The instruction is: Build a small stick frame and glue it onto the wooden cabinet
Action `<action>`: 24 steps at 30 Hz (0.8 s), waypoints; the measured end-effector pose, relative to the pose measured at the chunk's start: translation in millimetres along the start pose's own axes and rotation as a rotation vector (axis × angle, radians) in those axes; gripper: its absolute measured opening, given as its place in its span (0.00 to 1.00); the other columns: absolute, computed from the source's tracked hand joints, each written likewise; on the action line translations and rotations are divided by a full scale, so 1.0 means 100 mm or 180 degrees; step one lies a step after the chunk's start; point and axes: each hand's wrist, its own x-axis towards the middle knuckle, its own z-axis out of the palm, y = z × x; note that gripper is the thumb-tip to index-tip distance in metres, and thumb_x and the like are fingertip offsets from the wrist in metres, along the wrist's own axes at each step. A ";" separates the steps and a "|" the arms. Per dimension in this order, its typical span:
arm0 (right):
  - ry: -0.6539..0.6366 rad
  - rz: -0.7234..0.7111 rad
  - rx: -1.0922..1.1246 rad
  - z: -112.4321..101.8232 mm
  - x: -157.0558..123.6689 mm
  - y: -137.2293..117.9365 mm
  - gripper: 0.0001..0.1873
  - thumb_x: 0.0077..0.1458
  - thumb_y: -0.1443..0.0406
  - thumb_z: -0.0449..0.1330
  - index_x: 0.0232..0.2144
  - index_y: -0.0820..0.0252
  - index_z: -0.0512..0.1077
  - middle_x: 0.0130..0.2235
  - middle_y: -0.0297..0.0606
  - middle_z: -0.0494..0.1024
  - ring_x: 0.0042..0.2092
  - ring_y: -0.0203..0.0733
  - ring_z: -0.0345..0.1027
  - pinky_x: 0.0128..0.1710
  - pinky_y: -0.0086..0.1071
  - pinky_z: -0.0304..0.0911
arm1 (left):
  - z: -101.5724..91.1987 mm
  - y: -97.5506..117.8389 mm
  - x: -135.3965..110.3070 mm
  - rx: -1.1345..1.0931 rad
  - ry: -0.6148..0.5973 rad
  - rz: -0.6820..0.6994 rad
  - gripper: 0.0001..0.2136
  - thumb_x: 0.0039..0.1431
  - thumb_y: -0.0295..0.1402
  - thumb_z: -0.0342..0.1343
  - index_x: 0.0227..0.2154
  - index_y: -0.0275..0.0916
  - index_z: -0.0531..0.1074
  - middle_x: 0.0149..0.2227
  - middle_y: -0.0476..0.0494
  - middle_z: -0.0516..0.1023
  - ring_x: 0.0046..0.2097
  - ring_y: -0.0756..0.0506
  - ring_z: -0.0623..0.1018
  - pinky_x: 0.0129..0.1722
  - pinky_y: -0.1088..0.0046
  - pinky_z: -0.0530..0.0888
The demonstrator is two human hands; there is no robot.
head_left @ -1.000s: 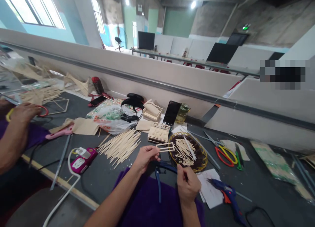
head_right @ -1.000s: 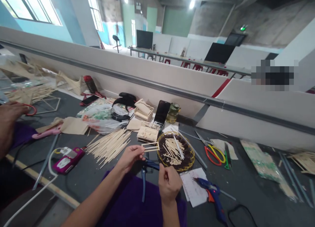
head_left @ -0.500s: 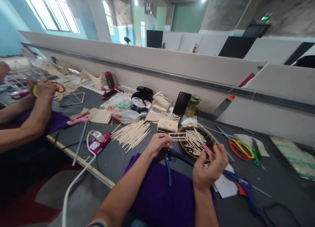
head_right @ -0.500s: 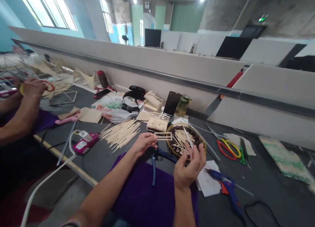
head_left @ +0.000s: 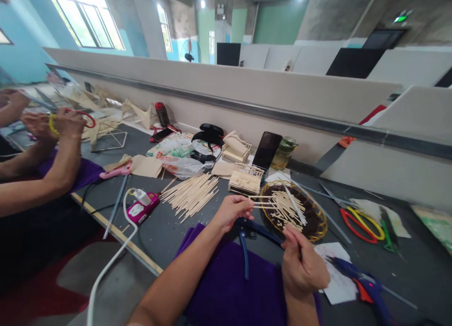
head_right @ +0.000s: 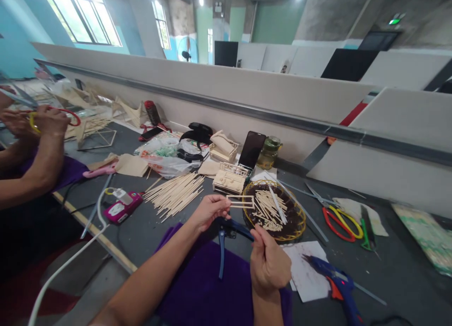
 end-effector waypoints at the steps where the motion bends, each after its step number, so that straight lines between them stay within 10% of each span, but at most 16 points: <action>1: 0.0031 -0.0087 -0.0111 0.00 0.01 -0.01 0.10 0.61 0.62 0.57 0.30 0.59 0.74 0.23 0.35 0.78 0.21 0.33 0.69 0.23 0.26 0.61 | 0.00 0.00 0.00 0.0002 0.0012 -0.0004 0.20 0.31 0.42 0.73 0.22 0.32 0.75 0.19 0.50 0.73 0.19 0.55 0.70 0.27 0.72 0.77; 6: -0.0007 -0.0193 -0.0493 -0.02 0.05 -0.06 0.17 0.58 0.67 0.59 0.18 0.57 0.64 0.16 0.27 0.64 0.18 0.30 0.56 0.22 0.28 0.51 | -0.01 -0.02 0.00 0.0013 0.0055 -0.0018 0.19 0.31 0.41 0.74 0.23 0.31 0.75 0.19 0.50 0.73 0.19 0.55 0.70 0.27 0.72 0.77; 15: 0.0557 0.0755 -0.0031 0.03 0.01 0.00 0.06 0.58 0.64 0.60 0.36 0.61 0.72 0.30 0.37 0.75 0.27 0.34 0.64 0.26 0.28 0.61 | -0.15 -0.05 0.09 0.0248 0.0262 -0.0023 0.18 0.32 0.39 0.73 0.23 0.31 0.77 0.20 0.49 0.74 0.19 0.54 0.71 0.27 0.74 0.77; 24: 0.0095 0.0989 0.0143 0.00 0.10 0.07 0.11 0.62 0.61 0.54 0.37 0.62 0.72 0.33 0.39 0.76 0.29 0.34 0.67 0.28 0.28 0.62 | -0.21 0.03 0.17 0.0494 0.0405 -0.0159 0.12 0.36 0.31 0.71 0.23 0.31 0.76 0.19 0.49 0.74 0.19 0.55 0.71 0.26 0.76 0.77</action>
